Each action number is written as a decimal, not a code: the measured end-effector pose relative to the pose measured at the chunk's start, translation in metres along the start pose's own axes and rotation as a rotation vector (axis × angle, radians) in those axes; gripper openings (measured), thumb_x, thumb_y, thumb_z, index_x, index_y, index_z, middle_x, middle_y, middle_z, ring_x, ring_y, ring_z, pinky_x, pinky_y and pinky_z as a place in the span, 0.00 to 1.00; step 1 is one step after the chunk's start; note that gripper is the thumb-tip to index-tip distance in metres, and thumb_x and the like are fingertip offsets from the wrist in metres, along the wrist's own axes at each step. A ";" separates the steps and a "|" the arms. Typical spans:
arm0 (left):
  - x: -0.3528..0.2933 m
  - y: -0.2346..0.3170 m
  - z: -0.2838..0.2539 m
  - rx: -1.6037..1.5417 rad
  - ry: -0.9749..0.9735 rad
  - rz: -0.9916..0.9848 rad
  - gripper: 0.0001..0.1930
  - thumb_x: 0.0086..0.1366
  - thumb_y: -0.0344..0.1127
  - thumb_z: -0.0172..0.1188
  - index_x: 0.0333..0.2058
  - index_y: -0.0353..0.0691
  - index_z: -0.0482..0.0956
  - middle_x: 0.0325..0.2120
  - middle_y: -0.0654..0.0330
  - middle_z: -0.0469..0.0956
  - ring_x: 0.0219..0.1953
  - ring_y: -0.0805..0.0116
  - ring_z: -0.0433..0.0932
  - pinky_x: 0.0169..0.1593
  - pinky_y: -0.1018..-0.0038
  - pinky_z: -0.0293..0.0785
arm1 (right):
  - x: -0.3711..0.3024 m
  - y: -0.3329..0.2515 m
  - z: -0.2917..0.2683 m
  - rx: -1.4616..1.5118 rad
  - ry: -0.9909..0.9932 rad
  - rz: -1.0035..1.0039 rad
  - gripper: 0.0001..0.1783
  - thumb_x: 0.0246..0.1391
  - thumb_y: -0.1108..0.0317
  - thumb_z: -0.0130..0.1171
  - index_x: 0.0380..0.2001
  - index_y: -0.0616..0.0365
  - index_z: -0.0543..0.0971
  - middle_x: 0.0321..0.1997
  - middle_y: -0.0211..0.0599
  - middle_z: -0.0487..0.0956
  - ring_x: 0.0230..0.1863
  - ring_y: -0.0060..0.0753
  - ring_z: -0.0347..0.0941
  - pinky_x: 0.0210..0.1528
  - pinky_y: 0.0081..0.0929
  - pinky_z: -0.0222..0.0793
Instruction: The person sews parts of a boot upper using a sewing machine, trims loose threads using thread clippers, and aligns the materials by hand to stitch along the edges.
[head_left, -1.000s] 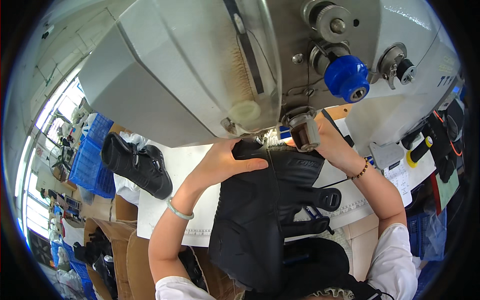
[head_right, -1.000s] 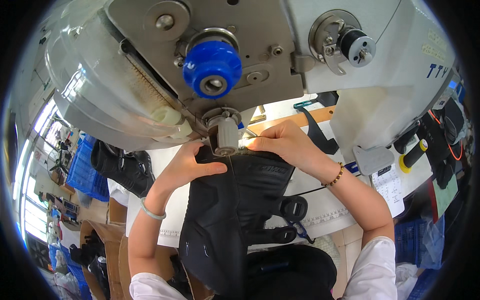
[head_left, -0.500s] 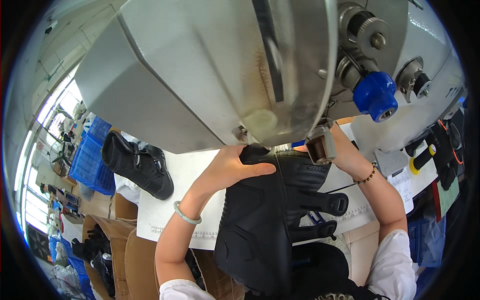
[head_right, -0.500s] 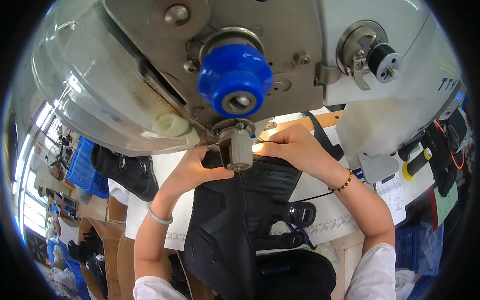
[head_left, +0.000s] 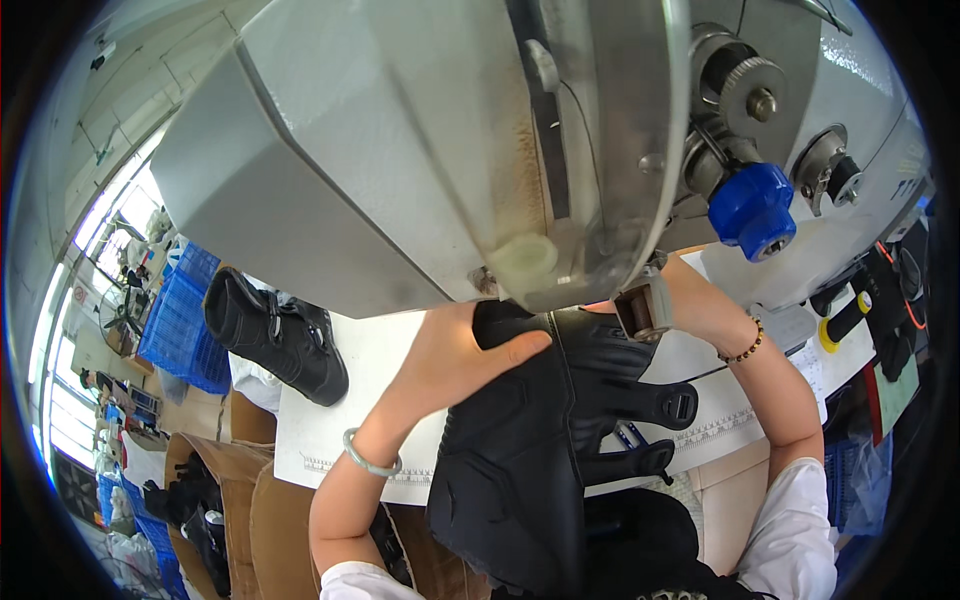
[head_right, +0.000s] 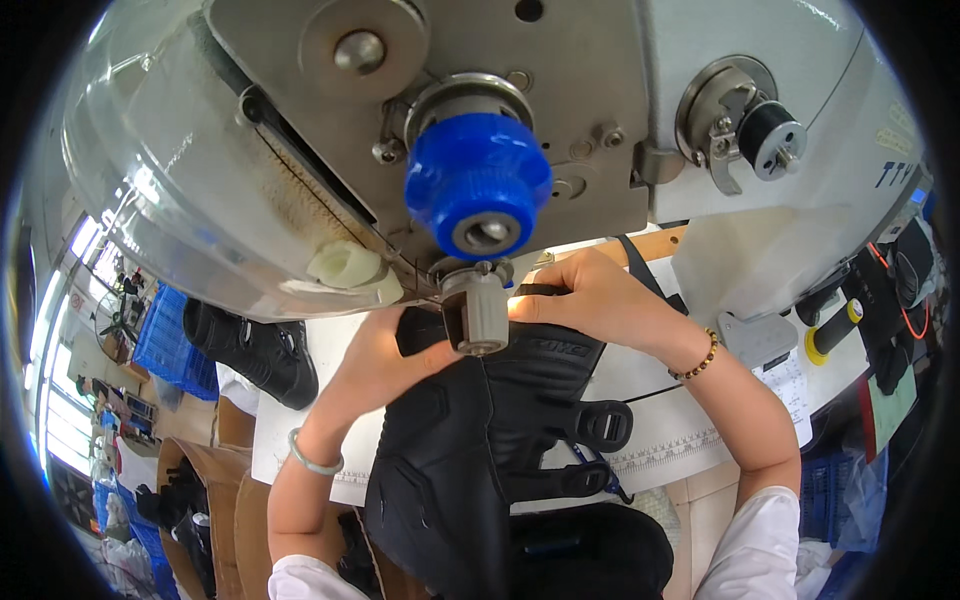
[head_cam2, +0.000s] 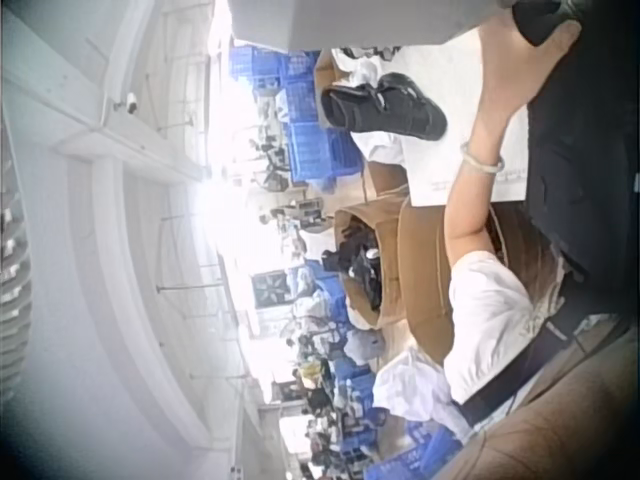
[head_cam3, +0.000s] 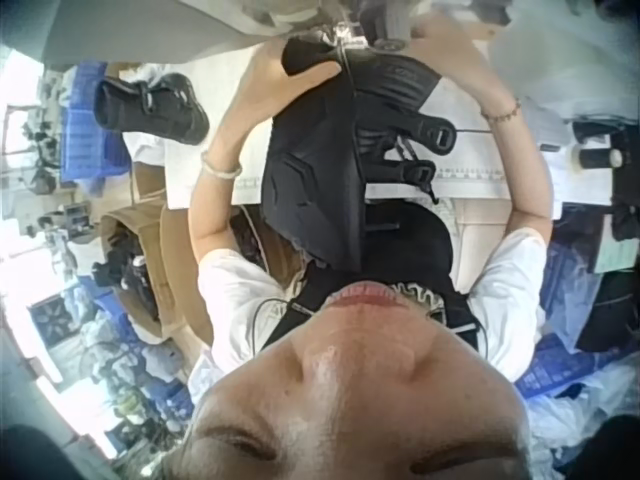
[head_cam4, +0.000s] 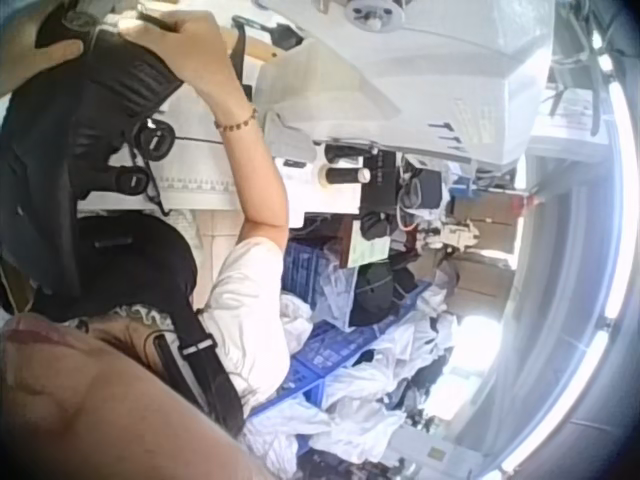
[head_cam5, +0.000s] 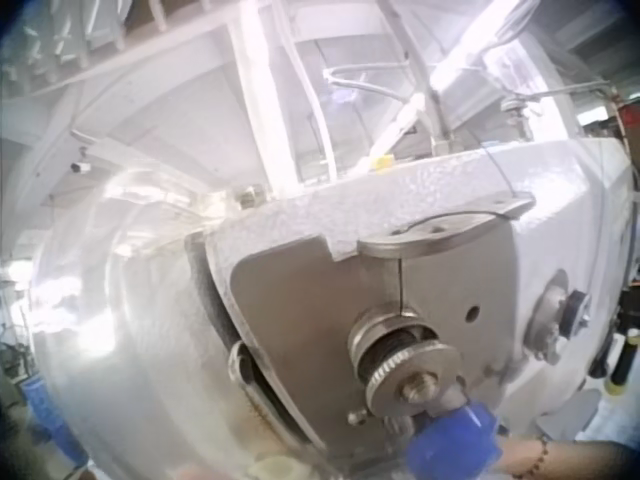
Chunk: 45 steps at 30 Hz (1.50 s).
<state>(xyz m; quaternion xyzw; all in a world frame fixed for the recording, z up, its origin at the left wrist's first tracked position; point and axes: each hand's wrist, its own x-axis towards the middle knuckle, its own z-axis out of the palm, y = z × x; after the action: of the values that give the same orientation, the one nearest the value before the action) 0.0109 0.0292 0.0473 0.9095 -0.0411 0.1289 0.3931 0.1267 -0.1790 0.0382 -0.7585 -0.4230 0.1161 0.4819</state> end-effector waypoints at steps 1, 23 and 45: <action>-0.001 0.001 0.002 -0.010 0.008 -0.015 0.20 0.48 0.47 0.67 0.28 0.34 0.79 0.20 0.61 0.78 0.24 0.74 0.75 0.32 0.79 0.70 | 0.000 0.000 0.002 0.068 0.024 -0.026 0.14 0.47 0.63 0.58 0.25 0.67 0.79 0.17 0.26 0.71 0.22 0.12 0.61 0.23 0.16 0.57; 0.009 -0.018 -0.003 -0.125 -0.102 -0.192 0.28 0.46 0.39 0.69 0.44 0.32 0.72 0.39 0.58 0.74 0.43 0.70 0.71 0.50 0.74 0.65 | 0.000 0.001 0.009 0.144 0.178 -0.078 0.13 0.43 0.64 0.57 0.18 0.67 0.76 0.11 0.28 0.68 0.17 0.13 0.57 0.20 0.19 0.54; -0.165 0.043 0.054 0.119 0.558 0.087 0.20 0.62 0.42 0.41 0.26 0.32 0.78 0.32 0.48 0.78 0.44 0.52 0.75 0.56 0.56 0.56 | -0.012 0.006 0.033 0.384 0.385 -0.145 0.12 0.49 0.65 0.57 0.27 0.67 0.77 0.20 0.26 0.73 0.22 0.11 0.62 0.24 0.14 0.59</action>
<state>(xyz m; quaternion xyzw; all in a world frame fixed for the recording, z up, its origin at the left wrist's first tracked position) -0.1451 -0.0444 -0.0019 0.8577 0.0372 0.3929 0.3295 0.1033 -0.1677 0.0137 -0.6291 -0.3472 0.0133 0.6953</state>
